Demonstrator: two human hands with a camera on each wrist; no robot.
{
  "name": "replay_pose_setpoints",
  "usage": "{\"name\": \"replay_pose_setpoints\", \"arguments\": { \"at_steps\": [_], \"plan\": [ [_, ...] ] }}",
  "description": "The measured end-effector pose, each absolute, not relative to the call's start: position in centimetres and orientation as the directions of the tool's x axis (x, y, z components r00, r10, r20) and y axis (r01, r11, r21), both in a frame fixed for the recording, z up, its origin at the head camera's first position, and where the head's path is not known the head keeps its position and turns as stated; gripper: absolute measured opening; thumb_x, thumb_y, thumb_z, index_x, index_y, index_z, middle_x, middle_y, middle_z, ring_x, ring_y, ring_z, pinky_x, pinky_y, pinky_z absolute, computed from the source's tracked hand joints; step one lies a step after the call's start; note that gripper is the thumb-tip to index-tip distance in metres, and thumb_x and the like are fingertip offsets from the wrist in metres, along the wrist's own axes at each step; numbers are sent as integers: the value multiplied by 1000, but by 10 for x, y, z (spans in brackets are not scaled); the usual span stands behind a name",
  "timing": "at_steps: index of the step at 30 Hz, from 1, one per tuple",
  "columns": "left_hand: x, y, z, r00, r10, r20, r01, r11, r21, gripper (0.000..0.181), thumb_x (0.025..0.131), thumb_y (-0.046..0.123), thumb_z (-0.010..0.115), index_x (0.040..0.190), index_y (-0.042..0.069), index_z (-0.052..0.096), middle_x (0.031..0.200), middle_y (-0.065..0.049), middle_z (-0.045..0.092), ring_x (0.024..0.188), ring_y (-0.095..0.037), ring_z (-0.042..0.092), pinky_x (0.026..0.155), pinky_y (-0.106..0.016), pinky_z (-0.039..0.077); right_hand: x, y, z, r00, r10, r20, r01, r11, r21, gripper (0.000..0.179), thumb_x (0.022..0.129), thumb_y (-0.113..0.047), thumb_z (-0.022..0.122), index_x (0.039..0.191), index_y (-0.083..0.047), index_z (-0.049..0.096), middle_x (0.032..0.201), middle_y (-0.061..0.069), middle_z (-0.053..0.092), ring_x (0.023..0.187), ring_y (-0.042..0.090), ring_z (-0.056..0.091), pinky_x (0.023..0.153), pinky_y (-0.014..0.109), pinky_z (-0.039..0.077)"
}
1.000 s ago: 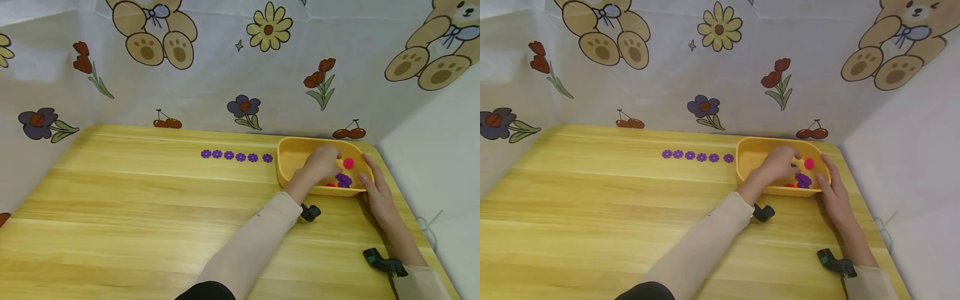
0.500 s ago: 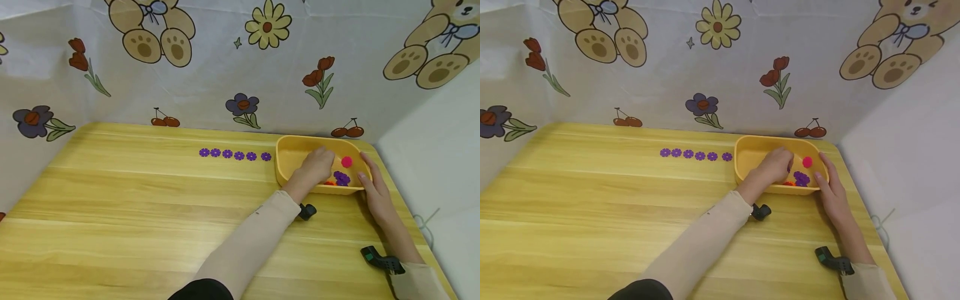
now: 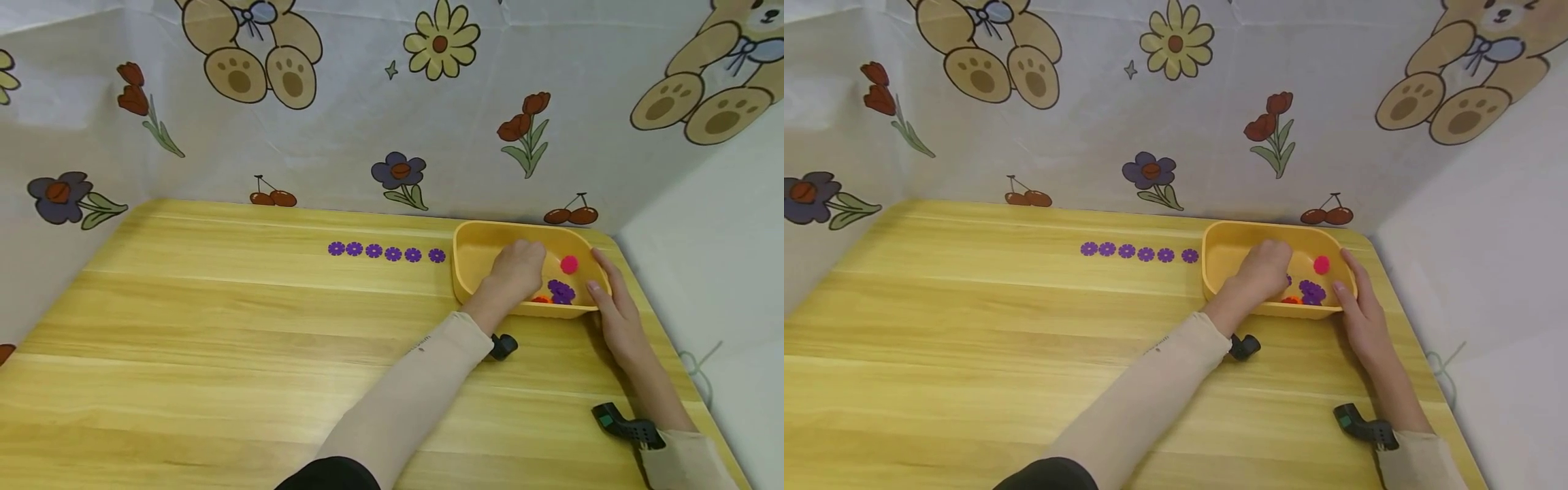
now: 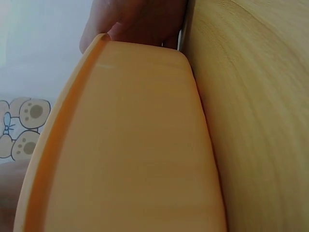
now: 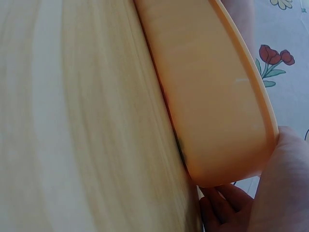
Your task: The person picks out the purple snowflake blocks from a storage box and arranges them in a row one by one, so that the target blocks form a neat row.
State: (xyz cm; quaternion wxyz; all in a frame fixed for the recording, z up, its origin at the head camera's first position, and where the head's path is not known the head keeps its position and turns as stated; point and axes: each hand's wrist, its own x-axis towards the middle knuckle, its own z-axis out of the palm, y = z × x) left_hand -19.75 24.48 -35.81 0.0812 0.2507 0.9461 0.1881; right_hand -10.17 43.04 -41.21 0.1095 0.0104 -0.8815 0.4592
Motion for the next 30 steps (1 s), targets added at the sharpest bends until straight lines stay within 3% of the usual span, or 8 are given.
{"name": "replay_pose_setpoints", "arguments": {
  "at_steps": [7, 14, 23, 30],
  "plan": [
    [-195, 245, -358, -849, 527, -18, 498, 812, 303, 9, 98, 21, 73, 93, 24, 67, 87, 9, 60, 79, -7, 58, 65, -22, 49, -102, 431, -413, -977, 82, 195, -113, 578, -808, 58, 115, -27, 38, 170, -28, 19, 177, 3, 16, 164, 28, 6, 128, 62, -6],
    [-196, 241, -349, -857, 515, -15, 486, 818, 306, 18, 97, 33, 77, 89, 24, 63, 82, 8, 56, 74, -9, 55, 60, -21, 45, -101, 432, -412, -978, 89, 187, -101, 585, -805, 59, 115, -27, 38, 170, -29, 18, 178, 0, 15, 164, 31, 4, 126, 67, -6],
    [-195, 229, -329, -790, 614, -1, 597, 768, 230, 24, 99, 36, 74, 85, 24, 59, 77, 7, 46, 71, -7, 50, 55, -20, 37, -99, 431, -410, -979, 83, 184, -102, 585, -805, 59, 115, -27, 37, 170, -28, 17, 178, 1, 13, 164, 30, 3, 127, 63, -8],
    [-198, 208, -312, -772, 636, -16, 614, 751, 244, 21, 99, 38, 75, 93, 23, 62, 85, 7, 50, 78, -8, 52, 62, -21, 39, -99, 431, -409, -980, 82, 179, -97, 591, -801, 59, 115, -27, 37, 170, -29, 17, 178, 1, 13, 164, 32, 2, 126, 67, -8]
  ]
}}
